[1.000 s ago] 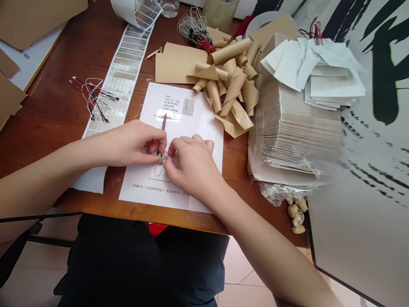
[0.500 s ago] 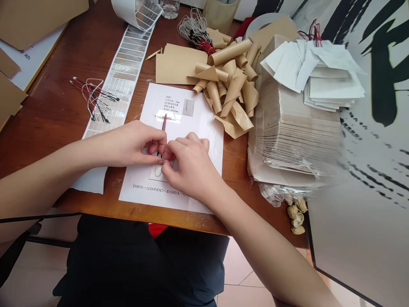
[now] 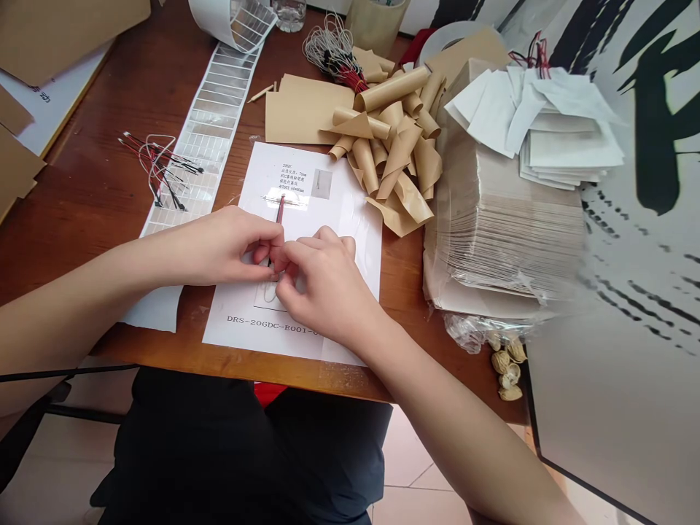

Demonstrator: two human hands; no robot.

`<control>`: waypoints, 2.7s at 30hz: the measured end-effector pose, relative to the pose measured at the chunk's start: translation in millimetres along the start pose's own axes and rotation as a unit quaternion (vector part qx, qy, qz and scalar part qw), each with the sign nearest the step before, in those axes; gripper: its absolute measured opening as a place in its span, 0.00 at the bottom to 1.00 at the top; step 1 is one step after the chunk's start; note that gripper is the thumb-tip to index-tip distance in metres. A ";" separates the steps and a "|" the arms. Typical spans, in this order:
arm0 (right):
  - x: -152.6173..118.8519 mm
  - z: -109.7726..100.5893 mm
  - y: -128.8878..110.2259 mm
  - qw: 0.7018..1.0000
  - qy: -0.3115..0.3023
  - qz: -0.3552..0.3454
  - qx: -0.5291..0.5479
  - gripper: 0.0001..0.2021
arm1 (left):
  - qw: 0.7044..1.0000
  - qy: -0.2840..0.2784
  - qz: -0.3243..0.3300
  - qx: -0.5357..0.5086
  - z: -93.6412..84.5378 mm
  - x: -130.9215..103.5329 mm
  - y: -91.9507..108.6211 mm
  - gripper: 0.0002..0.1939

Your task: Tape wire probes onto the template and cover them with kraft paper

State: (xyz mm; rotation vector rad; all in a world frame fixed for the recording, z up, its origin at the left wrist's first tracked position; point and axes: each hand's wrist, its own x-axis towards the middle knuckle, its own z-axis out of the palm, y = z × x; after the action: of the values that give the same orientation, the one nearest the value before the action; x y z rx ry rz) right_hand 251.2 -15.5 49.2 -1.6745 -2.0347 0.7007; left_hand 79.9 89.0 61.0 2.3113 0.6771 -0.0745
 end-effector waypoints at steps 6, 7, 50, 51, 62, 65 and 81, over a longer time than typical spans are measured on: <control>-0.5 -0.8 -1.1 1.000 -0.018 0.000 -0.004 0.05 | 1.000 0.015 -0.015 0.013 1.4 -1.2 -0.5 0.09; -0.3 -0.9 -0.9 1.000 -0.020 0.001 -0.004 0.05 | 1.000 0.017 -0.014 0.014 1.6 -1.5 -0.6 0.09; 0.5 3.4 7.0 1.000 -0.004 -0.001 -0.010 0.05 | 1.000 0.014 -0.009 0.020 1.5 -1.5 -0.6 0.04; 0.7 3.8 7.7 1.000 0.000 -0.003 -0.008 0.05 | 1.000 0.013 -0.006 0.019 1.6 -2.0 -0.6 0.04; 1.1 5.6 9.9 1.000 0.019 0.004 -0.009 0.04 | 1.000 0.005 0.001 0.018 1.6 -5.4 2.7 0.05; 1.0 7.1 9.9 0.999 0.024 0.017 -0.032 0.04 | 1.000 0.009 -0.001 0.022 3.6 -4.4 2.2 0.07; 1.1 7.6 9.7 0.999 0.026 0.016 -0.025 0.04 | 1.000 -0.009 -0.002 0.020 1.0 -4.9 4.0 0.05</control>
State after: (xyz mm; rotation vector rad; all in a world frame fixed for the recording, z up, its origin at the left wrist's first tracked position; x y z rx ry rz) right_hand 253.9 -13.8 37.2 -1.7384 -2.0089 0.6161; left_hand 77.8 83.6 63.9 2.3448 0.6780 -0.1107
